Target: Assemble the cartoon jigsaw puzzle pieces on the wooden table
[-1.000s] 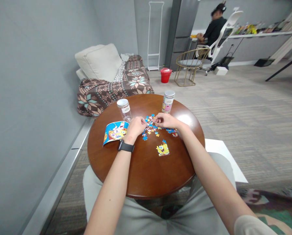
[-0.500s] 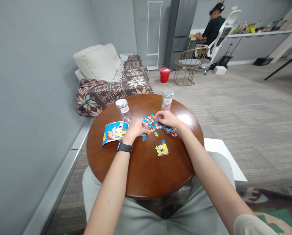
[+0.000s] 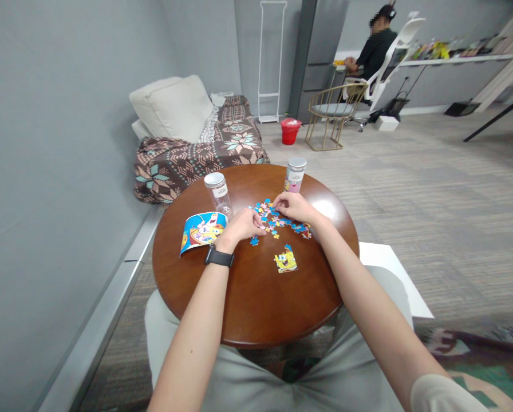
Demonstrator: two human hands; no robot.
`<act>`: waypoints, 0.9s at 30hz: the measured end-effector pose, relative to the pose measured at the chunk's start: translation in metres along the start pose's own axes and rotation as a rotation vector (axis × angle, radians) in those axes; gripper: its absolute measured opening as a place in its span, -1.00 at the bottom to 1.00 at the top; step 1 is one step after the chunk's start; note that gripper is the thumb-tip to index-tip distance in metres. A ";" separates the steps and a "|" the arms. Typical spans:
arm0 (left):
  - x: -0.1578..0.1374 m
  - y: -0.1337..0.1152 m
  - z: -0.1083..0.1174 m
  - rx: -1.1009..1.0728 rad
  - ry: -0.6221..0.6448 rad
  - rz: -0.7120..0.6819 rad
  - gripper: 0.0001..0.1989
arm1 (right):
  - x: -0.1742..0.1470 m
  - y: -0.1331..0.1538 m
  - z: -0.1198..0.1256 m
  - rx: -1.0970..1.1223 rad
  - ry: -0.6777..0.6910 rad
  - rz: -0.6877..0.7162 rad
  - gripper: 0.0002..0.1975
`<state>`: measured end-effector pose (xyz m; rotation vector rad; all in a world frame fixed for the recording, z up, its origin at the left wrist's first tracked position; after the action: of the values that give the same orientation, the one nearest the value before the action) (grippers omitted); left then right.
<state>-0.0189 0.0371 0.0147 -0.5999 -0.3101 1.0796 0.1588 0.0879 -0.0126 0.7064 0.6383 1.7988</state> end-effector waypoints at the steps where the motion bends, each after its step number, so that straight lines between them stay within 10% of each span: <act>1: 0.000 0.001 -0.001 -0.002 -0.003 -0.005 -0.81 | 0.000 0.000 0.002 -0.009 -0.021 -0.005 -0.81; 21: 0.007 0.010 -0.001 -0.092 -0.136 -0.099 -0.83 | -0.001 -0.001 -0.006 0.034 0.138 -0.031 -0.83; 27: 0.008 0.010 -0.001 -0.084 -0.149 -0.054 -0.83 | -0.005 0.009 0.012 -0.018 -0.046 -0.074 -0.76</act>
<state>-0.0226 0.0472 0.0078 -0.5833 -0.5007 1.0654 0.1635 0.0815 0.0013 0.7015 0.6095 1.7137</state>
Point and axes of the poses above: each hand's wrist, its own x-axis towards the middle knuckle, its own z-axis out of the back of the hand, y = z × x, the point moved 4 cm from there along x, towards the middle knuckle, and after that the axes turned 10 degrees about -z, right-handed, at the moved point
